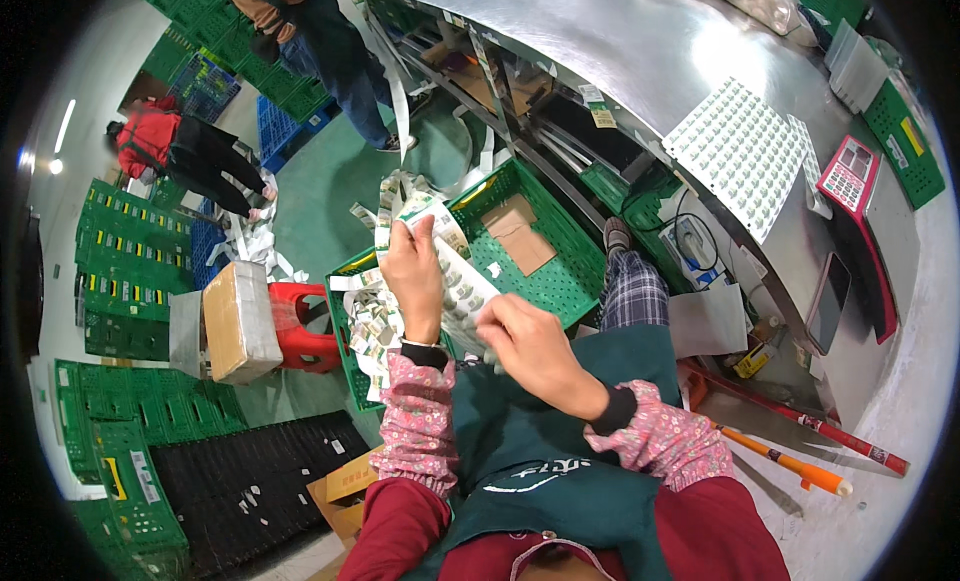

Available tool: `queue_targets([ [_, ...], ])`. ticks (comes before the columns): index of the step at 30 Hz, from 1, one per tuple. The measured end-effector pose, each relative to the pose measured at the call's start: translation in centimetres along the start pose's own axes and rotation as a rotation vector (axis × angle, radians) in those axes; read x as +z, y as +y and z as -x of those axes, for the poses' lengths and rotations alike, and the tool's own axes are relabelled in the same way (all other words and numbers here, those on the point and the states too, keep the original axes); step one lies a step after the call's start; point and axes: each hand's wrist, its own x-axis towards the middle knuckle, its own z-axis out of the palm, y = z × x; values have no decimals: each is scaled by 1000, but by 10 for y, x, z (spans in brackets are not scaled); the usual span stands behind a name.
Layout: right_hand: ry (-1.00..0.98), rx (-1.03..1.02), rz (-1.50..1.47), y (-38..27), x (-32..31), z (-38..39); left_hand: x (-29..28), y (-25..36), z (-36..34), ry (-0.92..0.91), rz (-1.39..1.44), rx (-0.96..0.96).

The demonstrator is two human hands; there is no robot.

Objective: The person sits at a workstation and repeatedly peels individual stickers from a long roll. They hold the roll in one hand and use the other to separate each sticker, dropping the peeled items into a green crate below. The task is repetitive and involves handling the sticker roll and the individual stickers.

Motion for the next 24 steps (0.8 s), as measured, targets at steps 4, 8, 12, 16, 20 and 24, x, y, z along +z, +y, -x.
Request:
queue_targets([
  [4,-189,275,-679,-19,-40,1,-22,-29,0,-294,679,-207],
  [8,-15,356,-712,-10,-57,-21,-48,-9,17,-496,711,-135],
  [12,-166,400,-639,8,-37,-27,-56,6,33,-471,731,-43],
  [16,-423,394,-588,9,-41,-36,-69,16,32,-653,577,108],
  [20,-525,113,-453,6,-60,-43,-71,21,34,-822,748,32],
  [24,-392,190,-382,-12,-84,-56,-75,29,30,-1039,442,128],
])
